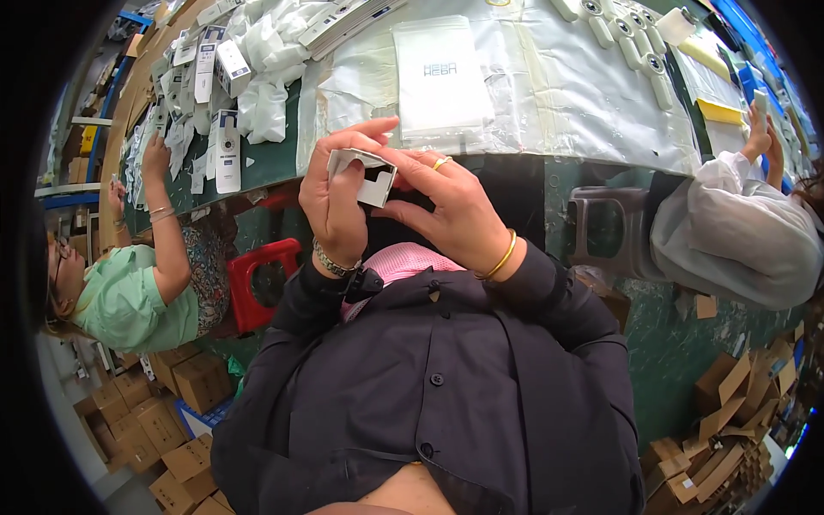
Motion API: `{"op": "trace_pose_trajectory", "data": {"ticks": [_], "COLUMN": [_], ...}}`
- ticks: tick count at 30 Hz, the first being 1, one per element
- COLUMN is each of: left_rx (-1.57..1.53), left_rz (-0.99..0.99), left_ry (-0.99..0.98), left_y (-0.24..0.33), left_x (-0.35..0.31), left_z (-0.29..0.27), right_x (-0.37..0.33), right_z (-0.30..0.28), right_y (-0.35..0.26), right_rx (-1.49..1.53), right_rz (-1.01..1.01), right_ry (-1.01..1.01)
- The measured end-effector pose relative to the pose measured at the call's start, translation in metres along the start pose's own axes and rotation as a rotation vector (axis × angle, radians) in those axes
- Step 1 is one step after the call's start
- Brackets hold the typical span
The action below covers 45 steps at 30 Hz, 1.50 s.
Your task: The person places a white plastic component into a plastic bag, seals the bag by hand, and then folds a cardboard box to insert the bagged component inside.
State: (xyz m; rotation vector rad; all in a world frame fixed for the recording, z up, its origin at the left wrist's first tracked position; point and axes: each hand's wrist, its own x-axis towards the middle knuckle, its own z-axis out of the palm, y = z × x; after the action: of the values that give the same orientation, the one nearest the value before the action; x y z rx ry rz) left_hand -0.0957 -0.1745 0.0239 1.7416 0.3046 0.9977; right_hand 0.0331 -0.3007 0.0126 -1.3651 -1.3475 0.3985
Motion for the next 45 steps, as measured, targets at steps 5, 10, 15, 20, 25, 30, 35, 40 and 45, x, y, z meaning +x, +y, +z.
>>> {"op": "trace_pose_trajectory", "data": {"ticks": [5, 10, 15, 20, 25, 30, 35, 40, 45], "left_rx": [0.165, 0.340, 0.465, 0.365, 0.486, 0.605, 0.585, 0.420, 0.556], "left_rz": [0.103, 0.352, 0.418, 0.330, 0.458, 0.477, 0.404, 0.336, 0.336], "left_ry": [0.002, 0.023, -0.112, -0.210, -0.265, -0.330, -0.325, -0.239, -0.052], "left_y": [0.003, 0.000, 0.006, -0.001, -0.025, -0.019, -0.019, -0.029, -0.021], "left_x": [0.001, 0.006, 0.012, 0.008, 0.000, -0.004, -0.006, -0.008, -0.006], "left_z": [-0.003, 0.004, 0.003, 0.001, -0.009, -0.009, -0.010, -0.004, 0.009], "right_x": [-0.001, 0.003, 0.004, 0.005, 0.000, 0.002, -0.003, 0.003, 0.000], "right_z": [-0.005, -0.001, -0.005, -0.013, -0.021, -0.016, -0.008, -0.015, -0.005], "right_y": [0.004, 0.003, 0.004, 0.011, 0.010, 0.005, 0.004, -0.002, -0.001], "right_rx": [0.668, 0.905, 0.735, 0.743, 0.798, 0.840, 0.366, -0.195, -0.064], "right_rz": [0.217, 0.367, 0.420, 0.454, 0.496, 0.459, 0.325, -0.186, -0.086], "right_ry": [-0.155, -0.114, -0.016, 0.164, 0.124, 0.106, 0.122, 0.116, 0.194]}}
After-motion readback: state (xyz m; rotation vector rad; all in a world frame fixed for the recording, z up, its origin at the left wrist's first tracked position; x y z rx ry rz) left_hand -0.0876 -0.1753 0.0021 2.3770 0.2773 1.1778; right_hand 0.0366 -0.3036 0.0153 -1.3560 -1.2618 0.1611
